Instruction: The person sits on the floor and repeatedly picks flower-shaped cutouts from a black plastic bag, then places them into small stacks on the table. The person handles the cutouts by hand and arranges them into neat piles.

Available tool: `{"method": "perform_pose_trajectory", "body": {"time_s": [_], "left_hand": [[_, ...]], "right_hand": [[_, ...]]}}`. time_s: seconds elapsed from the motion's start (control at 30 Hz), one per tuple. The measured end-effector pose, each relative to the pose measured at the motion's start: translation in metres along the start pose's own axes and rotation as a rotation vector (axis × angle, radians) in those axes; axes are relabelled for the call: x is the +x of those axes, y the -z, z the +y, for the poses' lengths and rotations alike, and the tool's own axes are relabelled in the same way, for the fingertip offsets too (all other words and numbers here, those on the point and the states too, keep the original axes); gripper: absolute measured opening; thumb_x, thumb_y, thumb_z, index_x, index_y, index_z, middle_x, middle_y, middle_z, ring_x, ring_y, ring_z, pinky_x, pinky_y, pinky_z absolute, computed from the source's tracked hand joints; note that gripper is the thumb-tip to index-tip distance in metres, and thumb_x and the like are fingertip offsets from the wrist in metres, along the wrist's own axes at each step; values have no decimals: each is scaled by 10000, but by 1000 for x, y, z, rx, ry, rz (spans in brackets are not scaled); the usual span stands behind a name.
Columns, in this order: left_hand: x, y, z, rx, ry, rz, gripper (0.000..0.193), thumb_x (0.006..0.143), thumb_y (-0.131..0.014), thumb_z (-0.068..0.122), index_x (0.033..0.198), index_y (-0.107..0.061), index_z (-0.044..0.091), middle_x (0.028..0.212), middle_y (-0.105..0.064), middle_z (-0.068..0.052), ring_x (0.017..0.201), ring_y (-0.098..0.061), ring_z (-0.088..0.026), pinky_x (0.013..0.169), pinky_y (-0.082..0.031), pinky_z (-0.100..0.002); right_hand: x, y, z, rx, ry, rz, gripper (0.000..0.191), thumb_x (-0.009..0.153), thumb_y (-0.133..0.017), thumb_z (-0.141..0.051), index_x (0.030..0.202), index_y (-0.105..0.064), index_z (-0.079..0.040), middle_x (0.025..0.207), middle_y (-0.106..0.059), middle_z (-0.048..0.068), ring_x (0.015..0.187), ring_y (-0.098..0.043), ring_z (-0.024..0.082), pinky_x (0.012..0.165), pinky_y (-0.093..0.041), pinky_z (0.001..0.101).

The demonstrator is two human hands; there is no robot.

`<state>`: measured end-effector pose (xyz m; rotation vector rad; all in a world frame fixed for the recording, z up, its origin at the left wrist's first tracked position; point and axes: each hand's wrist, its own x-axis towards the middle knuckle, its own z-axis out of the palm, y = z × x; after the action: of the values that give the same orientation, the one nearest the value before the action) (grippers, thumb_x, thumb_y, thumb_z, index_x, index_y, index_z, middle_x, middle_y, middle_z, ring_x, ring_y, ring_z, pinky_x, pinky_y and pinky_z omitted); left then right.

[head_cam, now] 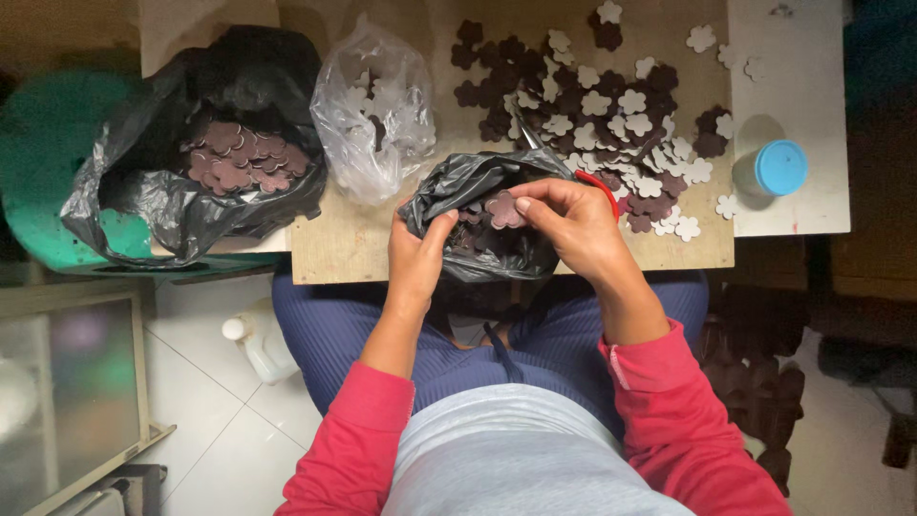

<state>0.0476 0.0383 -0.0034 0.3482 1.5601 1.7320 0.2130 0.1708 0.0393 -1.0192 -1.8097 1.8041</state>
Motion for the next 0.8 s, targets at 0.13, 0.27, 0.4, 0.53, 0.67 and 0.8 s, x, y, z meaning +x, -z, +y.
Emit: {"method": "perform_pose_trajectory", "body": {"time_s": [0.13,0.27,0.4,0.53,0.67,0.8], "left_hand": [[0,-5,8,173,-15,-24,390,846,-767,161,1178,-661,-15,1041,-736,-42,939,-671,-124,831,-538,-258],[4,-7,1,239,-75,-12,297,928,-683,197,1117,-707,-31,983,-758,-15,936,-665,-102,831,-521,-246],[7,-1,-11,136,67,26,321,988,-579,212,1117,-697,-57,964,-709,-37,892,-594,-114,777,-500,-274],[9,4,-15,108,116,51,340,1001,-546,218,1163,-684,-48,1029,-704,-36,934,-594,-112,810,-496,-265],[-1,3,-11,115,-29,-91,411,960,-575,150,1338,-604,-11,1154,-700,-28,1053,-610,-101,916,-484,-242],[-17,-9,-3,109,-52,-138,465,938,-699,178,1347,-581,-9,1168,-708,-56,1060,-636,-123,935,-511,-273]], "right_hand": [[-3,5,0,-65,-34,-25,204,979,-674,-108,1136,-742,3,930,-737,-16,820,-634,37,738,-518,205],[-5,-1,-10,-137,-7,-55,227,986,-664,-116,1178,-734,-16,934,-739,-14,834,-632,44,749,-521,218],[-18,-3,-26,-556,280,-10,383,920,-728,-87,1296,-691,-20,1067,-726,126,975,-650,234,850,-520,342],[-35,-3,-39,-827,461,138,580,761,-839,-82,1301,-639,-13,1197,-663,191,1113,-584,382,959,-480,441],[-44,0,-43,-1011,478,189,711,604,-903,-107,1257,-644,2,1204,-604,217,1121,-539,411,967,-443,468],[-54,6,-41,-1019,403,156,696,629,-917,-110,1270,-651,-51,1205,-611,157,1141,-545,386,997,-444,453]]}}
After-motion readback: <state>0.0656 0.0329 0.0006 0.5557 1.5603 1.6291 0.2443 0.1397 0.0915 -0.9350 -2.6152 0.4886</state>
